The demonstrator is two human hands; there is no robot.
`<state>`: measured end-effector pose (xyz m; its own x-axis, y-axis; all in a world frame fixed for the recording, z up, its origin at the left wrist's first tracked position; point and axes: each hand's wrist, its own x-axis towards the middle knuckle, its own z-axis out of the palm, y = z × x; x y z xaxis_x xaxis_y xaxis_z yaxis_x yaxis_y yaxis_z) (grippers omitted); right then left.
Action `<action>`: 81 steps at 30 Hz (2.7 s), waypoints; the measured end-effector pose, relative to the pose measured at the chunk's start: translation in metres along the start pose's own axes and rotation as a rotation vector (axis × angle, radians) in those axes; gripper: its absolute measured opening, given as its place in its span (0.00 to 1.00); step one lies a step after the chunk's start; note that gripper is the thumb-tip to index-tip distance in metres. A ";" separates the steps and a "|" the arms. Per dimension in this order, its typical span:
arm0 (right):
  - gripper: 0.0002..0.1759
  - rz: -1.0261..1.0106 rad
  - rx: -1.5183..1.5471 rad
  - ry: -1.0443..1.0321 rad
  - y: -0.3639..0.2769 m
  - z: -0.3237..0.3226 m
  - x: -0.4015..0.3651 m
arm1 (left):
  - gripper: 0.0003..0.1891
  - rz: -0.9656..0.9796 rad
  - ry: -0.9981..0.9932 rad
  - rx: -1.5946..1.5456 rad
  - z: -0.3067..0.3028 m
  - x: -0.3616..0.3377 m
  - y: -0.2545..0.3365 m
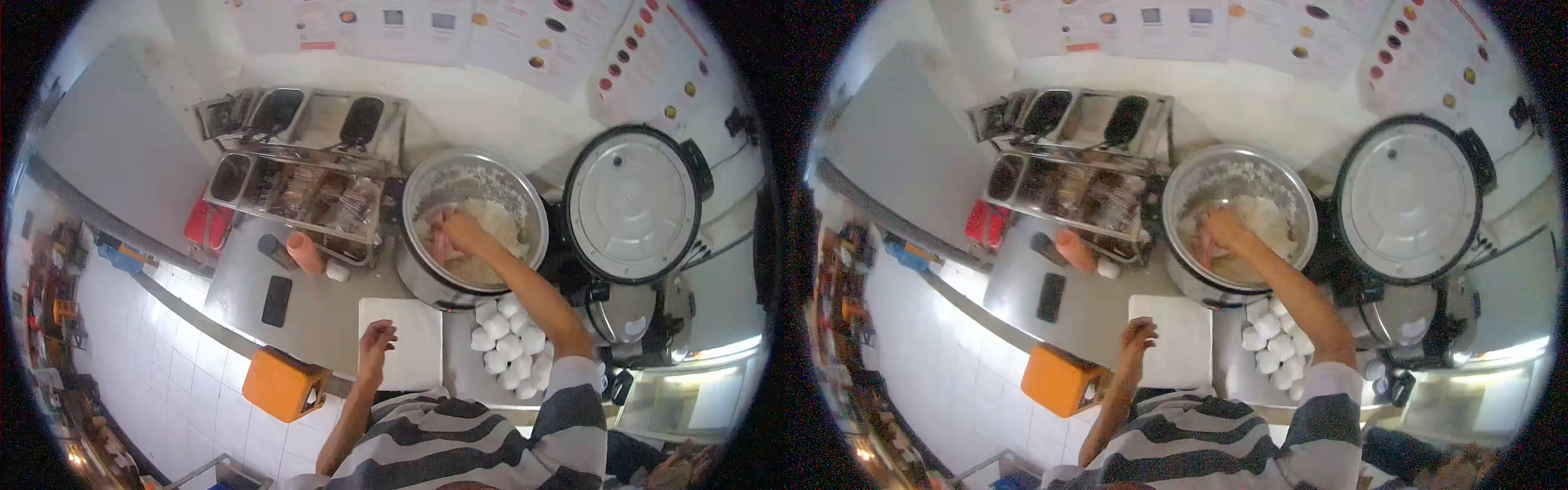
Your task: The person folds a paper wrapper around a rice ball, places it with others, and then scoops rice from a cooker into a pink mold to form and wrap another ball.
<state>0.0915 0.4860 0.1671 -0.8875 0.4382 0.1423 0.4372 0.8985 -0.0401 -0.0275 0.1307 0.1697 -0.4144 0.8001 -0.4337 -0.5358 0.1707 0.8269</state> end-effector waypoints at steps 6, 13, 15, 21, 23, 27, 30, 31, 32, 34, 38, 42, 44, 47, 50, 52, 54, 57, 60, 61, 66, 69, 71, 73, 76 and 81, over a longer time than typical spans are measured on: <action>0.15 -0.116 -0.063 -0.395 0.006 -0.023 0.033 | 0.11 0.203 -0.070 0.085 0.005 0.006 0.025; 0.16 -0.309 -0.224 -0.156 -0.023 -0.173 0.037 | 0.25 0.699 -0.124 0.396 0.071 0.031 0.121; 0.14 -0.487 -0.294 -0.065 -0.065 -0.234 0.021 | 0.29 0.594 -0.317 0.495 0.101 0.033 0.148; 0.20 -0.567 -0.115 -0.085 -0.036 -0.251 -0.014 | 0.28 0.800 -0.283 0.398 0.149 0.055 0.105; 0.19 -0.013 0.127 -0.204 -0.036 -0.266 -0.014 | 0.26 0.583 -0.374 0.001 0.134 0.065 0.091; 0.18 -0.165 0.114 -0.235 0.131 -0.027 -0.043 | 0.25 0.105 -0.344 -0.104 0.089 0.030 0.121; 0.18 -0.227 0.075 -0.298 0.166 0.076 -0.073 | 0.21 0.140 -0.150 -0.179 0.072 0.042 0.080; 0.18 -0.212 0.052 -0.334 0.146 0.077 -0.083 | 0.24 0.232 -0.148 -0.163 0.057 0.053 0.059; 0.19 -0.168 0.027 -0.379 0.133 0.084 -0.077 | 0.29 0.256 -0.093 -0.172 0.046 0.062 0.036; 0.19 -0.207 0.103 -0.147 0.141 0.131 -0.060 | 0.26 0.329 -0.051 -0.141 0.009 0.044 0.032; 0.15 -0.188 -0.109 -0.497 0.047 0.020 -0.013 | 0.08 0.235 0.174 -0.315 -0.010 0.006 0.073; 0.13 -0.161 -0.027 -0.550 0.037 0.011 -0.010 | 0.11 0.075 0.214 -0.421 -0.017 0.003 0.081; 0.06 -0.305 -0.078 -0.308 0.031 -0.003 -0.008 | 0.11 0.044 0.198 -0.394 -0.018 0.006 0.079; 0.07 0.130 -0.057 -0.285 0.041 -0.025 0.006 | 0.12 -0.080 0.117 -0.358 -0.014 0.014 0.080; 0.07 0.391 -0.215 -0.194 0.076 -0.029 0.016 | 0.15 -0.069 -0.014 -0.309 -0.005 0.029 0.077; 0.08 0.378 -0.083 -0.281 0.081 -0.016 0.019 | 0.19 -0.055 0.002 -0.250 0.017 0.042 0.081; 0.08 0.264 0.071 -0.405 0.061 -0.002 0.025 | 0.18 -0.087 0.002 -0.281 0.032 0.051 0.086; 0.09 0.120 0.141 -0.339 0.014 0.060 0.004 | 0.13 -0.052 -0.039 -0.356 0.043 0.052 0.089; 0.09 -0.078 0.428 -0.387 -0.020 -0.016 -0.001 | 0.13 -0.093 -0.009 -0.383 0.045 0.064 0.076; 0.09 -0.055 0.437 -0.389 -0.018 -0.035 0.011 | 0.13 -0.113 -0.019 -0.371 0.046 0.068 0.073; 0.11 0.205 0.098 -0.503 0.023 -0.038 0.034 | 0.07 0.046 -0.070 -0.276 0.081 0.092 0.070; 0.07 0.107 0.398 -0.294 -0.001 0.027 -0.018 | 0.10 0.093 0.039 -0.064 0.101 0.108 0.063; 0.07 0.132 0.426 -0.479 -0.002 -0.006 -0.013 | 0.11 0.111 0.068 -0.055 0.104 0.110 0.061; 0.08 0.185 0.461 -0.651 -0.005 -0.014 -0.018 | 0.13 0.121 0.071 -0.028 0.105 0.112 0.059; 0.10 0.143 0.524 -0.490 -0.024 0.000 -0.026 | 0.10 0.204 0.121 0.005 0.106 0.111 0.057; 0.12 0.136 0.563 -0.348 0.003 -0.011 -0.009 | 0.11 0.189 0.154 -0.025 0.105 0.114 0.054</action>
<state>0.1021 0.4843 0.1762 -0.8664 0.4467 -0.2230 0.4892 0.6705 -0.5578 -0.0260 0.2916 0.2026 -0.6152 0.7189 -0.3235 -0.4558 0.0106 0.8900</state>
